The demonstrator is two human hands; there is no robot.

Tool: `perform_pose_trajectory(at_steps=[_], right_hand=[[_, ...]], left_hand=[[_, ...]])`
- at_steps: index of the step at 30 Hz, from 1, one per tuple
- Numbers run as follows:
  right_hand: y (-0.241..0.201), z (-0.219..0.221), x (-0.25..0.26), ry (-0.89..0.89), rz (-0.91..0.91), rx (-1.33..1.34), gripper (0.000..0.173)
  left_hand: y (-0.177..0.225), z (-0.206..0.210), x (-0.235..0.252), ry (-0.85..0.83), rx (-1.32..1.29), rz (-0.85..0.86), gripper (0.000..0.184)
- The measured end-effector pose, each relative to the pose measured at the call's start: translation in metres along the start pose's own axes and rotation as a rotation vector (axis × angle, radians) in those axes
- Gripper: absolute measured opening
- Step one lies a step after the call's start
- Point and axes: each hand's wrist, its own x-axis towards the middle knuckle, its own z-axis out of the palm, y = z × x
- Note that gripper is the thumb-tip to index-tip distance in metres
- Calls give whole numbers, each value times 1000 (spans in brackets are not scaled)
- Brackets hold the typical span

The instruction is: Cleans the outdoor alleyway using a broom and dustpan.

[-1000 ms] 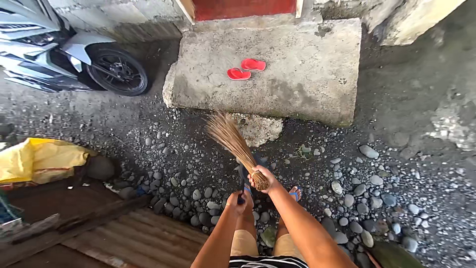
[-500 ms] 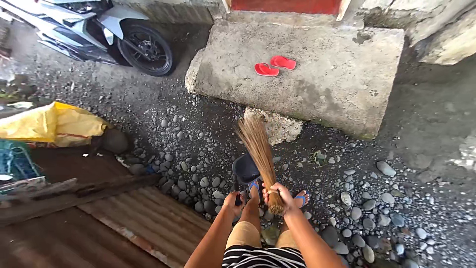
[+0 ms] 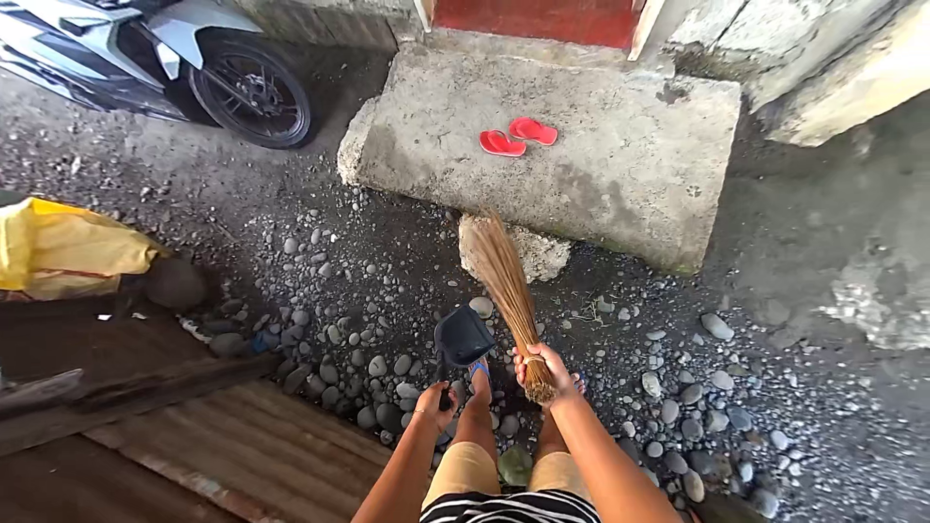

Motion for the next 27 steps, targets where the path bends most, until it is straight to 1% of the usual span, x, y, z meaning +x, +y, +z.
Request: perform_pose_trajectory(at_steps=[2,3,6,8,10,12,13,15,16,17,19,21,22,23,25,27], right_hand=[[1,-1,-11,96,-54,53,26],[5,1,-28,95,-54,61,26],[23,15,-94,-20,19,64,26],[30,19,-109,-78,52,74,24],[21,12,-88,-142,59,14,25],[1,0,-44,-160,52,-71,28],[-7,-4,-23,-117,39,-74,27],[-11,1,3,50,-23,-47,19],[-5,10,3,114,-53,-38,16],[5,18,-5,137,-66,-23,15],[27,36,-36,57,-42,3,13],[44,52,-73,-41,11,42,13],[49,58,-87,-76,40,68,13],[50,60,-93,-104,57,86,13],[39,53,-81,-148,68,70,16],[16,30,-49,-144,59,39,21]], left_hand=[[-1,3,-4,-25,-11,-2,11],[-3,2,-5,-31,-6,-8,12],[-9,0,-3,-36,31,-27,14],[-15,2,-3,-39,42,-27,14],[-19,11,-6,-39,39,-24,14],[-22,21,-12,-35,24,-23,14],[-25,24,-16,-30,16,-28,13],[-27,29,-20,-29,13,-33,13],[-28,31,-20,-38,17,-32,14],[-29,30,-21,-49,33,-29,14],[-30,29,-26,-64,81,10,16],[-31,36,-47,-44,149,49,24],[-30,40,-57,-25,176,57,27],[-29,41,-62,-22,182,56,27],[-27,38,-49,-38,141,47,22],[-27,29,-28,-46,77,7,16]])
